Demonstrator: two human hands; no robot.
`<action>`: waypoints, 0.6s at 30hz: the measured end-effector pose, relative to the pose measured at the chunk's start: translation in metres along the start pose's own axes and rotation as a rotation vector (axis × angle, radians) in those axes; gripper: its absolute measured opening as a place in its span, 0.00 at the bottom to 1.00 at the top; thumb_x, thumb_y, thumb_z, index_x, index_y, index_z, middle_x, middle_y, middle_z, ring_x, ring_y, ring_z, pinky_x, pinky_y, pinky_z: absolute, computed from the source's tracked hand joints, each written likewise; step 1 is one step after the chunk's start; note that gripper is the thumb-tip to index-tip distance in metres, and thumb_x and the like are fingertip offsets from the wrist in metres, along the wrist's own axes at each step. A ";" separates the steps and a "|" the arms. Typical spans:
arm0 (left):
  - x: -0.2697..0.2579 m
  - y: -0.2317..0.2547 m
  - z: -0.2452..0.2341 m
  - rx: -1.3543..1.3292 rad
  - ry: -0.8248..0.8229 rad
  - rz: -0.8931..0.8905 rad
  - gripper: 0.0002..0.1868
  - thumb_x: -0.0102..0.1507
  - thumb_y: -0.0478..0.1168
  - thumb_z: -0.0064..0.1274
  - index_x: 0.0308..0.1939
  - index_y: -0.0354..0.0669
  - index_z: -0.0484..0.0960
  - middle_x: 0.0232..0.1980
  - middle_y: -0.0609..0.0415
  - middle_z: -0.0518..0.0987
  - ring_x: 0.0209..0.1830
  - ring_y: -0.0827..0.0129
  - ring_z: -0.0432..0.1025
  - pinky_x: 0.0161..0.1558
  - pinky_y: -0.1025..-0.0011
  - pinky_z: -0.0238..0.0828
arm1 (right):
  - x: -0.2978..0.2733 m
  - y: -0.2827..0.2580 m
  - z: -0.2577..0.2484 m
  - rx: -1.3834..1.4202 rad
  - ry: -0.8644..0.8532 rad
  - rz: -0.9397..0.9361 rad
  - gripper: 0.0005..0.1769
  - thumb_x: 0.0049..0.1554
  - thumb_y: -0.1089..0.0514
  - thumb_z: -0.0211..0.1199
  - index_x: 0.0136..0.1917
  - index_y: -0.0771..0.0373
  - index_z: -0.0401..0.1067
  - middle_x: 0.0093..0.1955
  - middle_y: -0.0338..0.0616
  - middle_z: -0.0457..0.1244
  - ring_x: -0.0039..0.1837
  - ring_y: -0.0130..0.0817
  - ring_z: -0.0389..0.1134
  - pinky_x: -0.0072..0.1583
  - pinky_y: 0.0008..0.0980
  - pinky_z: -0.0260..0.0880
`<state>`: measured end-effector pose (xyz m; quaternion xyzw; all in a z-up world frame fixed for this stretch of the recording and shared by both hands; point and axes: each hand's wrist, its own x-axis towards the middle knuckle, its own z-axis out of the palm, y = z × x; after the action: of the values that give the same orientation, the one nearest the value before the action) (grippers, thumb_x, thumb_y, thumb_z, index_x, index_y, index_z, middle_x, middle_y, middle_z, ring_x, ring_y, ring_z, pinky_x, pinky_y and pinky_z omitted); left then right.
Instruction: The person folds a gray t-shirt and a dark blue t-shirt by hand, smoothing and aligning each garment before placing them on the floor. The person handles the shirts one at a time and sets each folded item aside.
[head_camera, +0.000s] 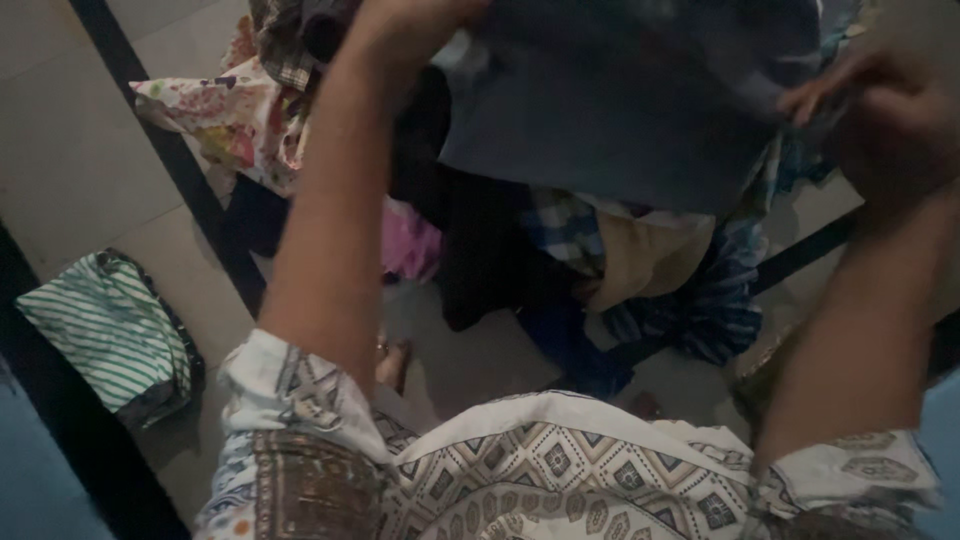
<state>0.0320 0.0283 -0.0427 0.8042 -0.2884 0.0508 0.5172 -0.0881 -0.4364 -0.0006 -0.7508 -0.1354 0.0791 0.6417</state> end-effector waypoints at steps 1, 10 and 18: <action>-0.010 0.013 -0.010 -0.074 -0.131 -0.022 0.15 0.54 0.32 0.57 0.44 0.44 0.87 0.40 0.51 0.85 0.37 0.64 0.80 0.39 0.66 0.77 | -0.006 -0.005 -0.001 -0.047 -0.129 0.093 0.12 0.54 0.64 0.51 0.50 0.62 0.72 0.45 0.47 0.68 0.56 0.36 0.72 0.59 0.39 0.74; -0.020 0.020 -0.019 0.315 -0.349 -0.420 0.15 0.60 0.43 0.60 0.50 0.48 0.86 0.45 0.49 0.86 0.41 0.64 0.82 0.42 0.64 0.81 | 0.000 0.051 -0.008 -0.446 0.739 0.398 0.16 0.67 0.54 0.56 0.63 0.65 0.69 0.53 0.47 0.68 0.58 0.40 0.73 0.57 0.42 0.76; -0.023 -0.082 -0.003 0.420 0.209 -0.419 0.15 0.65 0.50 0.60 0.49 0.47 0.86 0.44 0.47 0.85 0.41 0.60 0.81 0.43 0.61 0.79 | 0.019 0.061 0.021 0.366 0.726 0.523 0.33 0.63 0.44 0.65 0.74 0.63 0.66 0.73 0.54 0.62 0.73 0.50 0.64 0.71 0.48 0.63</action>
<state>0.0560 0.0646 -0.1156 0.9259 -0.0448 0.0839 0.3657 -0.0699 -0.4197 -0.0634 -0.6135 0.3067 -0.0066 0.7276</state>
